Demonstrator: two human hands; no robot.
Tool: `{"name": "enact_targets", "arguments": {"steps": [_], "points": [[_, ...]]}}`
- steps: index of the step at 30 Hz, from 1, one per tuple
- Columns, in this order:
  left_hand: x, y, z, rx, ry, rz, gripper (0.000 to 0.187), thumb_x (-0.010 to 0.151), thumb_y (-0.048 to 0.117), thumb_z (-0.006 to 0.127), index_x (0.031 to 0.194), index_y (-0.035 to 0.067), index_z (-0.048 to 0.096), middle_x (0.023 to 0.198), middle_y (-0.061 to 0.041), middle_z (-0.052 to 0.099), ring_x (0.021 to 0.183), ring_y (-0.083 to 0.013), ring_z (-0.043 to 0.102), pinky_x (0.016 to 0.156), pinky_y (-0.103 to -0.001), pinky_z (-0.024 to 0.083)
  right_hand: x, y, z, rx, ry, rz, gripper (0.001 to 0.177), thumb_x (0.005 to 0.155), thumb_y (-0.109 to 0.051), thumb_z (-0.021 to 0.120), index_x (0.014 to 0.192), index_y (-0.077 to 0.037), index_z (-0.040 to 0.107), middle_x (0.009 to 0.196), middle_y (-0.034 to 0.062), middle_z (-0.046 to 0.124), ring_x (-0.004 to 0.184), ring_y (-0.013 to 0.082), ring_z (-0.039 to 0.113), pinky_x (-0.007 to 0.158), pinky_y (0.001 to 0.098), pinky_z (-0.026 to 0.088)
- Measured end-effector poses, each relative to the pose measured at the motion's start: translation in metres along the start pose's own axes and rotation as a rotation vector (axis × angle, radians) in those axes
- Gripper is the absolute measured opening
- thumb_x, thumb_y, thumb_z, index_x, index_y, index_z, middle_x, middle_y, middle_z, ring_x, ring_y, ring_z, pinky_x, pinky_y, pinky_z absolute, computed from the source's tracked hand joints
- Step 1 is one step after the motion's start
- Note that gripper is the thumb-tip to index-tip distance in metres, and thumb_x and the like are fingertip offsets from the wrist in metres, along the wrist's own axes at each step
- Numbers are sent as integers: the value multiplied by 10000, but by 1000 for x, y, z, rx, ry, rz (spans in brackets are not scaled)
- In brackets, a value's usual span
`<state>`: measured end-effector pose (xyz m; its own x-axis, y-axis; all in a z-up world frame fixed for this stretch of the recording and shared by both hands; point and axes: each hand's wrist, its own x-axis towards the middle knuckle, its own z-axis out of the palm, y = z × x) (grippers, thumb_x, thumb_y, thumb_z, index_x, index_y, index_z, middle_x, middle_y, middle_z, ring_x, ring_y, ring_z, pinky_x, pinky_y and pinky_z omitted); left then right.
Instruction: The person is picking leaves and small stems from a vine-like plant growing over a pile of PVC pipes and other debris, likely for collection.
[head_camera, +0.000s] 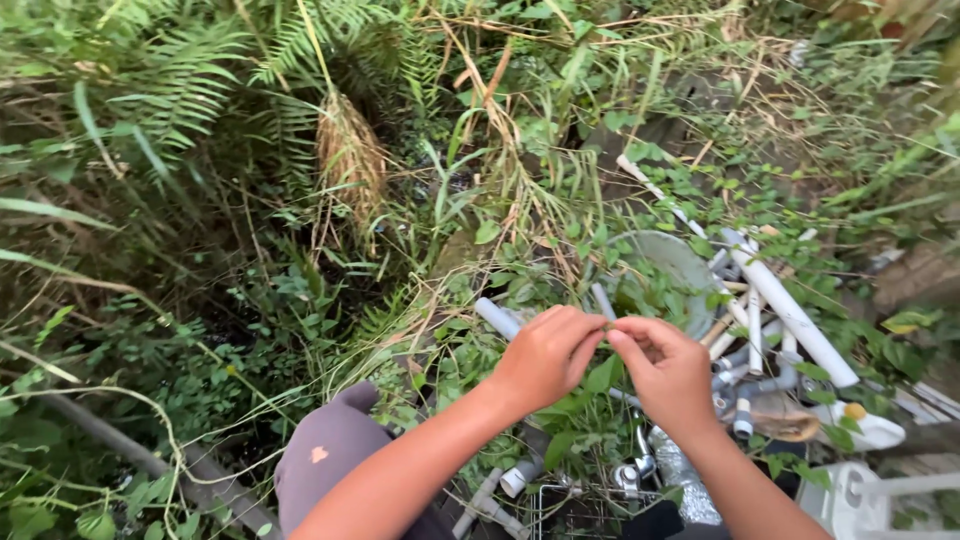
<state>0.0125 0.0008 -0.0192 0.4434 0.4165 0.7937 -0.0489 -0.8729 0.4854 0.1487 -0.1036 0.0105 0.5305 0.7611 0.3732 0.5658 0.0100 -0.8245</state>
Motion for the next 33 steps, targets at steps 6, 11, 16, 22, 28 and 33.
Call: {"name": "enact_targets", "arguments": {"steps": [6,11,16,22,28,33], "points": [[2,4,-10,-13,-109,-49,49,953,131,677,972,88,691,759,-61,617,736,-284,668,677,-387,556,2,-3,-6,-215,54,-206,57,840,-117,827,892,-112,805,664,18,702,585,152,668,493,253,537],[4,11,-16,-67,-233,-104,127,976,157,644,881,72,640,719,-91,580,722,-333,654,660,-427,539,5,1,-7,-324,80,-300,43,842,-132,820,873,-133,790,638,-25,673,560,122,642,486,250,518],[6,12,-21,-99,-339,-149,155,988,140,609,846,82,631,687,-74,562,699,-319,648,653,-417,533,5,-4,-7,-357,85,-347,43,842,-114,796,848,-140,763,626,-32,648,573,133,650,538,270,531],[11,13,-29,-121,-414,-174,169,970,138,598,810,88,624,666,-84,559,686,-323,649,647,-413,538,5,-1,-5,-411,93,-372,39,867,-128,788,870,-155,760,640,-46,637,591,131,645,564,270,529],[21,19,-42,-177,-434,-202,198,969,134,594,780,89,629,647,-68,579,664,-288,656,642,-370,543,9,-3,-7,-402,69,-392,18,933,-189,761,925,-173,755,709,-27,642,670,164,671,620,296,557],[17,8,-43,-60,-395,-189,206,992,139,576,839,100,708,687,-66,644,684,-233,671,672,-318,550,12,-6,-8,-240,-64,-303,55,951,-132,727,940,-131,781,743,20,688,694,205,686,622,312,561]]}}
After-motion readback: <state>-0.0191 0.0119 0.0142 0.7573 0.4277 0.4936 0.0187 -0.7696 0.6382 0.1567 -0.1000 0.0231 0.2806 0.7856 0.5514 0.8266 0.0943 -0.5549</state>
